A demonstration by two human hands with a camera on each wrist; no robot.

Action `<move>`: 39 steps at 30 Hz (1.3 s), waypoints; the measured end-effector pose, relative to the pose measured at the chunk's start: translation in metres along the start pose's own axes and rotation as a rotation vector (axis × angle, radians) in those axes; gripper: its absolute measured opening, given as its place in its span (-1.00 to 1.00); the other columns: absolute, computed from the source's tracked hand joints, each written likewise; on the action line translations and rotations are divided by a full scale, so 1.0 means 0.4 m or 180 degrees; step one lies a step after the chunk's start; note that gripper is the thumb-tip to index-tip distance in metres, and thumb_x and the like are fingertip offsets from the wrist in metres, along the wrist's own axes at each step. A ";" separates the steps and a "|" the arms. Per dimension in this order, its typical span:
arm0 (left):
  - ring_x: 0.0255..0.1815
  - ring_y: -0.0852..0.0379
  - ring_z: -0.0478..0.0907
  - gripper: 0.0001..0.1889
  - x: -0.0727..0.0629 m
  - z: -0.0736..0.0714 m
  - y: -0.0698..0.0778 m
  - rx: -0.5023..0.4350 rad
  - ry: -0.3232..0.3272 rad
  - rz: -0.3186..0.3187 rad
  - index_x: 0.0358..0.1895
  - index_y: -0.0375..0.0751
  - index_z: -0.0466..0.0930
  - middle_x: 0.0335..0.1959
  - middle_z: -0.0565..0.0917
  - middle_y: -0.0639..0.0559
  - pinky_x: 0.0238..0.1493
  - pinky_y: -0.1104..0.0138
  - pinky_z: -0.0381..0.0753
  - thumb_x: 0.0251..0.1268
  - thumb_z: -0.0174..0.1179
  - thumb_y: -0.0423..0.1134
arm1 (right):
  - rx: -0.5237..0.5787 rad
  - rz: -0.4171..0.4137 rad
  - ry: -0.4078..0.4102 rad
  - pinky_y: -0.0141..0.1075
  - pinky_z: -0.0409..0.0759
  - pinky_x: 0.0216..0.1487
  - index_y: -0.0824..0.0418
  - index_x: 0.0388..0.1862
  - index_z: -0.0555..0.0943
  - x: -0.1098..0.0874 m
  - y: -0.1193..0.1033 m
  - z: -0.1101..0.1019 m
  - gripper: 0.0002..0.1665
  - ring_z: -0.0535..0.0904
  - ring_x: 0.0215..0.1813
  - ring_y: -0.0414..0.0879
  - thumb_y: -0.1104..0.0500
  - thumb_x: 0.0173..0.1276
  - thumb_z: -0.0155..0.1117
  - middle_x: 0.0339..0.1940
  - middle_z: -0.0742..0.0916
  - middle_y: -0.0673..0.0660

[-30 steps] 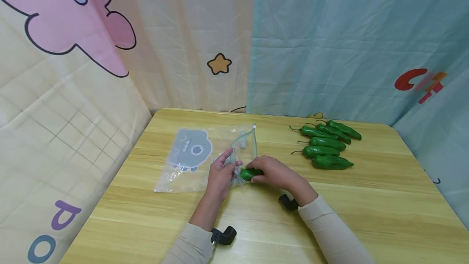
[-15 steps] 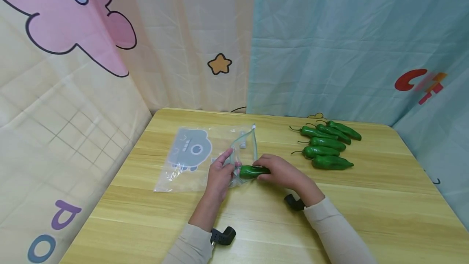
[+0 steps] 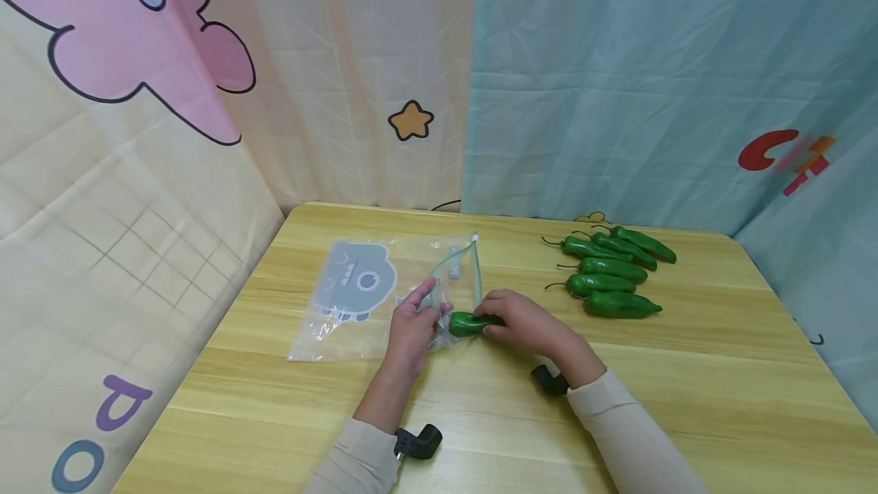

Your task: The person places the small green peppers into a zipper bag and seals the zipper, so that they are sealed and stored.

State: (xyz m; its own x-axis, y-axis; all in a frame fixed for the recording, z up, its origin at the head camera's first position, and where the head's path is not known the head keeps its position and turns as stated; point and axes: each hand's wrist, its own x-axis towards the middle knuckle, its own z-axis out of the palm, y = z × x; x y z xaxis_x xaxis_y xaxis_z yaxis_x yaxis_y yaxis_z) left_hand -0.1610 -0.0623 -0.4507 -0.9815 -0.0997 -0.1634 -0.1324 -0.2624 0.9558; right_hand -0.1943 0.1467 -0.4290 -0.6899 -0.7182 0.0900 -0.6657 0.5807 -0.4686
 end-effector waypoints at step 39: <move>-0.16 0.13 0.65 -0.37 0.000 0.001 0.011 -0.0068 -0.0021 -0.0008 0.40 -0.16 0.42 -0.13 0.70 -0.21 -0.28 0.43 0.53 0.21 0.02 -0.55 | -0.0069 -0.0270 -0.0001 -0.17 0.56 0.05 0.17 -0.04 0.69 0.036 -0.025 0.021 -0.78 0.54 -0.06 -0.14 0.30 0.35 0.32 -0.12 0.68 -0.04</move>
State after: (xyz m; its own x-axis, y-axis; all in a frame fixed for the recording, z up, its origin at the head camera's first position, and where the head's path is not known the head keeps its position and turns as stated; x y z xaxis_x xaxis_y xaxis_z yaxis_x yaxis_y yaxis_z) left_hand -0.1617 -0.0632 -0.4466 -0.9821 -0.0926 -0.1641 -0.1321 -0.2830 0.9500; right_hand -0.1950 0.1273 -0.4305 -0.6307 -0.7653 0.1282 -0.7277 0.5260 -0.4402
